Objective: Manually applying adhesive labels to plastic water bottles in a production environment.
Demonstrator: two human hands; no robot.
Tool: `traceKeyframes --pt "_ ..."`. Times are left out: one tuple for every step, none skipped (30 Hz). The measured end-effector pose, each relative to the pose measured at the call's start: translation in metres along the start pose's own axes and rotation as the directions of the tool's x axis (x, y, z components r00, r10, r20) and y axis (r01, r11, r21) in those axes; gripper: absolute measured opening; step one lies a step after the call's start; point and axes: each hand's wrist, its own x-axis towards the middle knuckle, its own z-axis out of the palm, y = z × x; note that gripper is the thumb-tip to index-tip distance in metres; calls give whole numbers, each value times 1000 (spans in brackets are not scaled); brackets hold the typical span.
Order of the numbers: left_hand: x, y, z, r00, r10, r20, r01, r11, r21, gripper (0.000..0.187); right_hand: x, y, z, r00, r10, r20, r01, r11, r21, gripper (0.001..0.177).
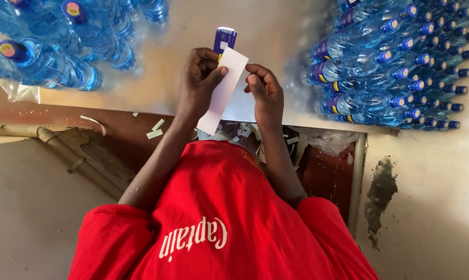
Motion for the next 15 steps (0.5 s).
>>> traceKeyframes --pt "-4 1 1 1000 1 -1 -1 1000 -1 34 -1 -4 4 1000 0 1 0 1000 -1 48" --pt "-6 2 1 1000 14 -4 -14 999 32 28 1 -9 9 1000 -23 19 23 999 29 34" --pt "-9 4 1 1000 28 -7 -28 997 65 23 2 -15 15 998 -47 37 44 997 60 23" --pt "-10 3 -1 999 35 -18 -34 997 63 23 3 -9 16 998 -51 49 48 997 59 23" --pt "-11 3 -4 999 44 20 -46 996 78 25 3 -4 17 998 -46 53 41 994 104 21" --pt "-13 2 -8 997 52 54 -57 994 95 28 3 2 19 997 -40 61 30 988 152 20" --pt "-14 -5 -8 997 59 41 -63 993 95 28 4 4 21 996 -43 76 31 988 152 20" --pt "-15 -12 -9 986 131 102 -133 991 16 36 3 7 23 994 -76 73 67 990 124 16" --pt "-17 -19 -9 966 206 157 -197 978 -67 43 3 9 25 991 -109 70 103 990 95 13" --pt "-18 -20 -9 966 210 149 -202 977 -67 43 2 12 27 991 -111 79 104 990 95 13" --pt "-19 -20 -9 966 193 171 -183 980 -77 45 3 14 29 990 -111 85 106 992 67 11" --pt "-19 -21 -7 964 176 197 -161 983 -90 46 2 16 29 990 -111 87 108 993 37 9" --pt "-20 -19 -7 965 179 193 -163 982 -92 46 1 14 33 990 -112 91 109 993 35 9" --pt "-20 -17 -7 979 159 127 -145 982 -118 37 0 12 37 986 -142 92 139 990 32 10" --pt "-20 -14 -6 989 137 60 -127 981 -146 28 -1 10 41 981 -171 94 169 985 29 12"
